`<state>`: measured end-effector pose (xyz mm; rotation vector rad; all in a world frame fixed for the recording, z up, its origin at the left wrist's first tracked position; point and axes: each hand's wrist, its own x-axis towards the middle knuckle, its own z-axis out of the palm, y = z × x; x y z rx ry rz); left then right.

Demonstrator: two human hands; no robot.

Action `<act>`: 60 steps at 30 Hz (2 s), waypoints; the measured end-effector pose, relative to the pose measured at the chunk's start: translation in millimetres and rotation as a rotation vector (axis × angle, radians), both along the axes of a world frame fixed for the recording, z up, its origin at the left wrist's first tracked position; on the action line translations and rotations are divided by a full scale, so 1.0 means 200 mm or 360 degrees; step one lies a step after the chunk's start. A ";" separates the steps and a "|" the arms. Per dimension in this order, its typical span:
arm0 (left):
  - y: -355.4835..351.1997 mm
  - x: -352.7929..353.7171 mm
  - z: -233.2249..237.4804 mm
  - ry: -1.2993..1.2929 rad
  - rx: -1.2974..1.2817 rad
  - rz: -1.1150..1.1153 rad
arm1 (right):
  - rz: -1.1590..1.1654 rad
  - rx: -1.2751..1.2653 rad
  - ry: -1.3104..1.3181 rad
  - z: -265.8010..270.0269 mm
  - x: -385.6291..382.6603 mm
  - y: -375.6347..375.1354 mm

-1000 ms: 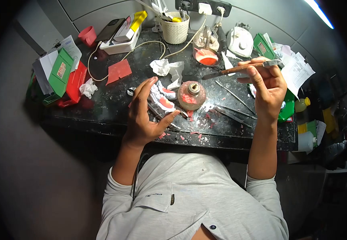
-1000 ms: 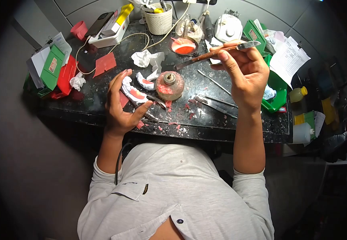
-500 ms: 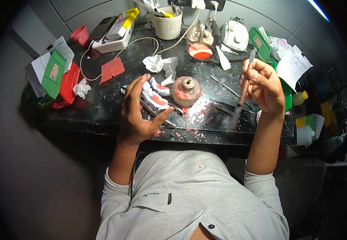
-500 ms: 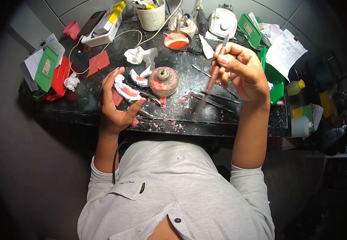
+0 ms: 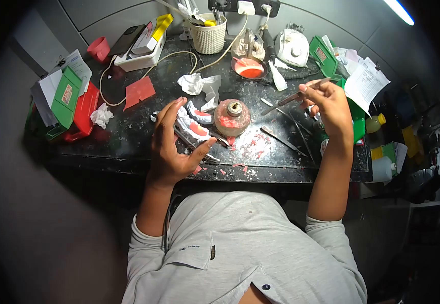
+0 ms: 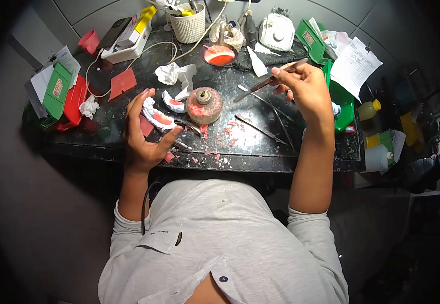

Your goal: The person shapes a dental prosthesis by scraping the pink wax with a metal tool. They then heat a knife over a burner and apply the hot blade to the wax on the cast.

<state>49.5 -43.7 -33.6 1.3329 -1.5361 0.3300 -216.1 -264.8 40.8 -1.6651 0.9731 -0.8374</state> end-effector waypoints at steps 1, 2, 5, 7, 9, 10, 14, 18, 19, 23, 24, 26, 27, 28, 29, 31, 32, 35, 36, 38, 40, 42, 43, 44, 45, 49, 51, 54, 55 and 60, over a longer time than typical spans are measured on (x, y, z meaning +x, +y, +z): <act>0.00 0.00 0.00 0.0019 -0.0007 -0.0012 | 0.0010 -0.0011 0.0003 0.00 -0.01 0.00; 0.00 0.00 0.00 0.0036 -0.0011 -0.0022 | 0.0066 -0.0071 -0.0119 0.00 -0.02 0.00; 0.00 0.00 0.01 -0.0004 0.0018 -0.0015 | 0.0266 -0.0151 -0.0302 0.00 -0.03 0.00; 0.00 0.00 0.01 -0.0006 0.0009 -0.0019 | 0.0545 -0.0122 -0.0599 0.00 -0.03 0.03; 0.00 0.00 0.01 -0.0010 0.0005 -0.0016 | 0.0639 -0.0132 -0.0617 0.00 -0.02 0.03; 0.00 0.00 0.00 0.0004 0.0003 -0.0023 | 0.0635 -0.0148 -0.0621 0.01 -0.01 0.04; 0.00 0.01 0.01 -0.0065 0.0023 -0.0012 | 0.0632 -0.0176 -0.0682 0.01 0.03 0.08; 0.00 0.02 0.00 -0.0094 0.0020 -0.0034 | 0.0640 -0.0196 -0.0695 0.01 0.08 0.12; 0.00 0.01 0.00 -0.0111 0.0024 -0.0036 | 0.0602 -0.0232 -0.0683 0.01 0.08 0.12; -0.01 0.01 -0.02 -0.0099 -0.0004 -0.0037 | 0.0523 -0.0310 -0.0664 0.01 0.10 0.13; -0.01 0.01 -0.03 -0.0100 -0.0003 -0.0039 | 0.0522 -0.0309 -0.0665 0.01 0.11 0.14; -0.02 0.01 -0.06 0.0062 0.0008 -0.0083 | 0.0497 -0.0323 -0.0661 0.01 0.11 0.14; -0.02 0.01 -0.06 0.0061 0.0008 -0.0084 | 0.0496 -0.0323 -0.0661 0.01 0.11 0.14; -0.02 0.01 -0.05 0.0062 0.0003 -0.0109 | 0.0502 -0.0324 -0.0652 0.01 0.11 0.14; -0.02 0.01 -0.05 0.0062 -0.0003 -0.0133 | 0.0510 -0.0325 -0.0644 0.01 0.11 0.14; -0.02 0.00 -0.04 0.0098 0.0002 -0.0159 | 0.0519 -0.0334 -0.0637 0.01 0.11 0.14; -0.02 -0.01 -0.04 0.0135 0.0007 -0.0186 | 0.0527 -0.0343 -0.0631 0.01 0.11 0.14; -0.05 -0.01 -0.06 0.0330 -0.0111 -0.0386 | 0.0454 -0.0440 -0.0763 0.02 0.12 0.16; -0.05 -0.01 -0.06 0.0334 -0.0094 -0.0390 | 0.0354 -0.0479 -0.0873 0.02 0.12 0.16; -0.04 0.00 -0.06 0.0294 -0.0070 -0.0353 | 0.0135 -0.0733 -0.0811 0.01 0.12 0.14; -0.04 0.00 -0.05 0.0244 -0.0028 -0.0263 | 0.0026 -0.0846 -0.0747 0.01 0.12 0.13; -0.03 0.01 -0.06 0.0209 0.0009 -0.0261 | 0.0042 -0.0871 -0.0780 -0.01 0.14 0.14; -0.03 0.02 -0.06 0.0175 0.0046 -0.0257 | 0.0038 -0.0869 -0.0779 -0.01 0.15 0.15; -0.03 0.02 -0.06 0.0176 0.0048 -0.0260 | 0.0055 -0.0895 -0.0757 -0.01 0.15 0.14; -0.02 0.02 -0.05 0.0144 0.0035 -0.0223 | 0.0071 -0.0919 -0.0735 -0.01 0.16 0.14; -0.02 0.01 -0.02 0.0053 -0.0013 -0.0126 | 0.0097 -0.0922 -0.0713 -0.01 0.16 0.14; -0.02 0.01 0.00 0.0023 -0.0016 -0.0107 | 0.0085 -0.0899 -0.0703 -0.01 0.16 0.15; -0.02 0.01 0.00 -0.0013 -0.0021 -0.0080 | 0.0069 -0.0874 -0.0696 -0.01 0.17 0.15; -0.02 0.01 0.00 -0.0020 -0.0027 -0.0074 | 0.0064 -0.0875 -0.0697 -0.01 0.17 0.14; -0.01 0.01 0.01 -0.0042 -0.0026 -0.0049 | 0.0041 -0.0852 -0.0697 0.00 0.16 0.15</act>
